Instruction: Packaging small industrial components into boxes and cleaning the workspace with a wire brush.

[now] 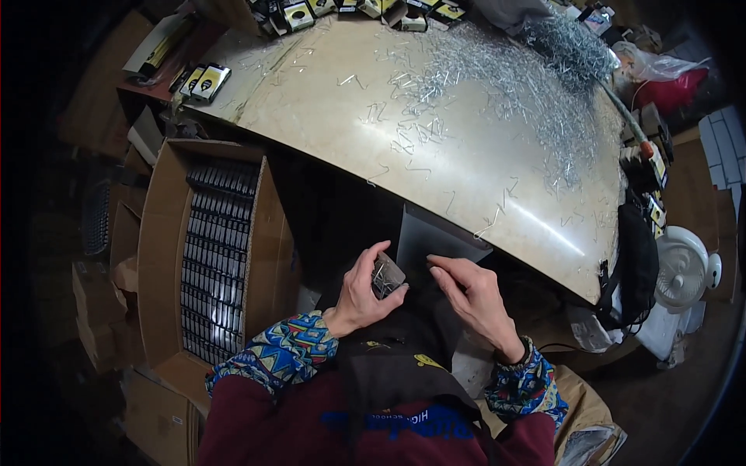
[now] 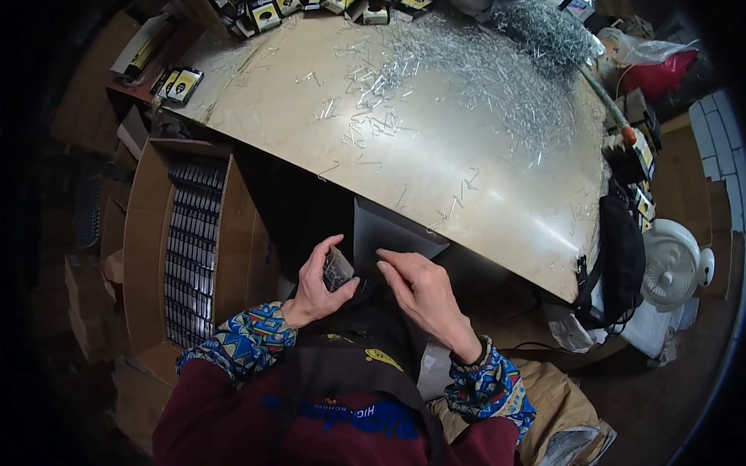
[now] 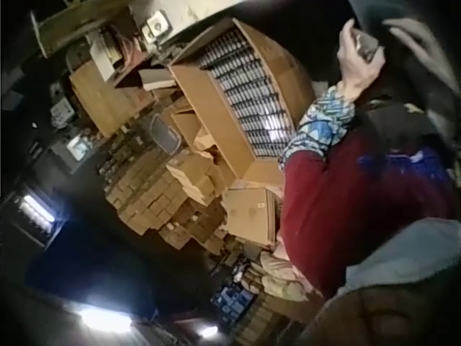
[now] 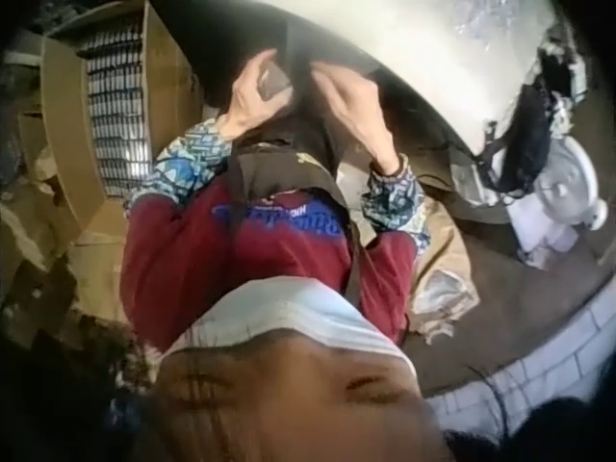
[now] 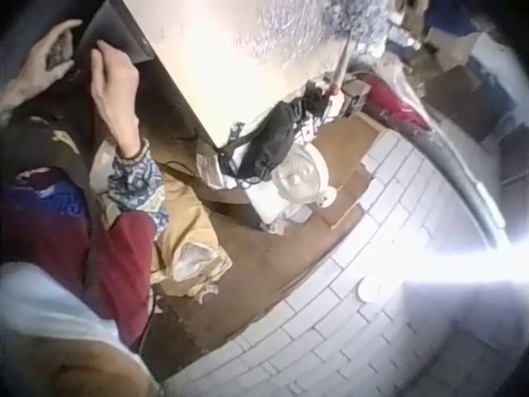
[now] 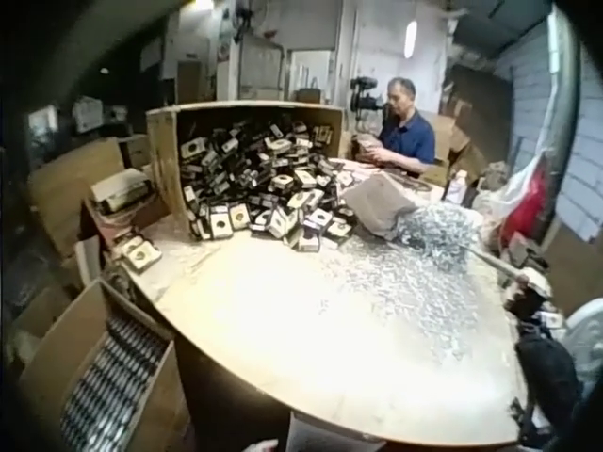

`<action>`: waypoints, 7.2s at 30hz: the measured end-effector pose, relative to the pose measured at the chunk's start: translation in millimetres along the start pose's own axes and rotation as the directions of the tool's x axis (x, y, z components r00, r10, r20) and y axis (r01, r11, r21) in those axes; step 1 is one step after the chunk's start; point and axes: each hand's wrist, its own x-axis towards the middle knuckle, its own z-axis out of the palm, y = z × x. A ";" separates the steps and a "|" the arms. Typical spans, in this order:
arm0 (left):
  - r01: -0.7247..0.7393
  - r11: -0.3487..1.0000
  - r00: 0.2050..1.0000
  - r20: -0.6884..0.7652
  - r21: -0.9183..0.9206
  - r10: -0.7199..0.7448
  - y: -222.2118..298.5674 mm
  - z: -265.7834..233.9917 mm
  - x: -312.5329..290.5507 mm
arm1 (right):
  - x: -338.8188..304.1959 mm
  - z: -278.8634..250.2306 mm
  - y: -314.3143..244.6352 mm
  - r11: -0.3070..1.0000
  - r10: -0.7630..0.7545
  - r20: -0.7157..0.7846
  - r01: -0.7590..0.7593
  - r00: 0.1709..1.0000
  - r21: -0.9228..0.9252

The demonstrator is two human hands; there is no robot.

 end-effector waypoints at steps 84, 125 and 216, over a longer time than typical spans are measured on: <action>-0.073 0.963 0.997 0.027 0.258 0.069 49.6 13.8 76.7 | 24.8 27.1 -3.3 0.873 0.258 -0.433 -0.016 0.864 0.488; 0.394 0.459 0.872 -0.481 0.796 0.086 -104.4 -323.5 257.0 | 61.5 -70.3 66.3 0.801 -0.301 -0.393 0.007 0.869 -0.599; 0.022 1.000 1.000 0.021 -0.021 -0.022 -14.3 0.4 -10.6 | -5.0 2.8 9.0 0.997 -0.069 -0.011 0.070 0.998 0.044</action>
